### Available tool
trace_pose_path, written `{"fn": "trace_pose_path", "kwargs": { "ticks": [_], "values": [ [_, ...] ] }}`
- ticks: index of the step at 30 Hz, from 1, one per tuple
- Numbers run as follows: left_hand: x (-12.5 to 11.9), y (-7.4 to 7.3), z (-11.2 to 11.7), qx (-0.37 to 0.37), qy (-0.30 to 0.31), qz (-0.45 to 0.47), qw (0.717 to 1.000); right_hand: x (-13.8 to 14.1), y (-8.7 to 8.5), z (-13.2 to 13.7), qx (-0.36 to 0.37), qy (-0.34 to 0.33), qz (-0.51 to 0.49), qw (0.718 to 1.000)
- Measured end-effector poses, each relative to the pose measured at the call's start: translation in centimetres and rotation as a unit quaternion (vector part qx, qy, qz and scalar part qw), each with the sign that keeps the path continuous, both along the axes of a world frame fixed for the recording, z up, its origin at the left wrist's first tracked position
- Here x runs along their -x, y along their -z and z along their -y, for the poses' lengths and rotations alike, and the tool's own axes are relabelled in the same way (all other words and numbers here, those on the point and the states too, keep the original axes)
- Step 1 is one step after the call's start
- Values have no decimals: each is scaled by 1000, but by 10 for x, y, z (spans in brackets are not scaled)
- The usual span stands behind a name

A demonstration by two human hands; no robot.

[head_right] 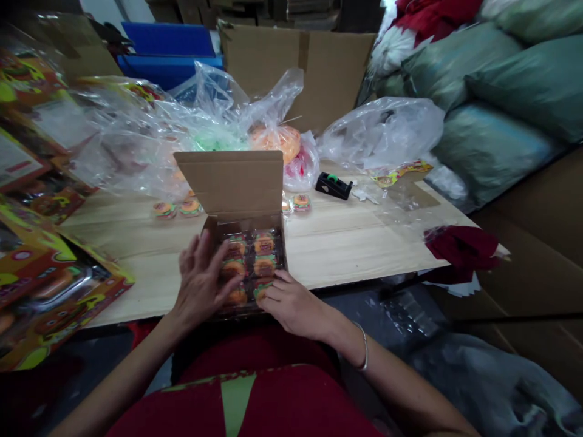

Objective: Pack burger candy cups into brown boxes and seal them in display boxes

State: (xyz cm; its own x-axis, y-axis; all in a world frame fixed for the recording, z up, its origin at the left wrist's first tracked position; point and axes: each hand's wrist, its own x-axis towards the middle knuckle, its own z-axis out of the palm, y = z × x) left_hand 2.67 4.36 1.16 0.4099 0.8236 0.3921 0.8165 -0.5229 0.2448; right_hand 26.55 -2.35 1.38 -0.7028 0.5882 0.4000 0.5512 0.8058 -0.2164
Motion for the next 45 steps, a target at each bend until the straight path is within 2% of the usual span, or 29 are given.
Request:
{"fn": "trace_pose_path", "kwargs": {
  "ticks": [1, 3, 6, 8, 10, 12, 15, 18, 21, 24, 28, 31, 35, 37, 41, 45],
  "values": [
    [-9, -4, -2, 1, 43, -40, 998, 0, 1, 2, 7, 0, 2, 1000],
    [-26, -8, -8, 51, 116, -100, 987, -2, 1, 6, 30, 5, 1, 1000],
    [-40, -4, -16, 115, 123, -126, 978, -10, -4, 2, 85, 14, -65, 994],
    [-40, 0, -17, 115, 112, -115, 980, -17, -6, -12, 89, 72, -160, 981],
    [-37, 2, -15, 95, 112, -100, 984, -21, -4, -36, 61, 170, -247, 952],
    [-32, 3, -13, 67, 114, -80, 988, -19, 1, -61, 48, 230, -278, 931],
    [-28, 3, -12, 35, 112, -45, 992, -7, 9, -87, 52, 233, -247, 939],
    [-28, 6, -13, 13, 100, -39, 994, 3, 9, -92, 32, 231, -192, 953],
    [-31, 9, -14, 2, 89, -51, 995, 3, 0, -88, 23, 241, -94, 966],
    [-32, 10, -14, -3, 81, -49, 996, 2, -16, -84, 6, 259, 14, 966],
    [-33, 7, -11, -4, 56, -29, 998, 12, -29, -87, -3, 236, 23, 972],
    [-35, 6, -9, 13, 23, -41, 999, 25, -19, -99, 15, 239, 16, 971],
    [-39, 6, -7, 54, 23, -119, 991, 40, 7, -112, 19, 342, 71, 937],
    [-41, 6, -8, 72, 21, -139, 987, 41, 14, -112, 6, 353, 69, 933],
    [-44, 3, -11, 117, 14, -152, 981, 30, 11, -103, -3, 293, 52, 955],
    [-46, 0, -13, 141, 23, -167, 976, 16, 3, -99, 40, 232, 94, 967]
  ]
}}
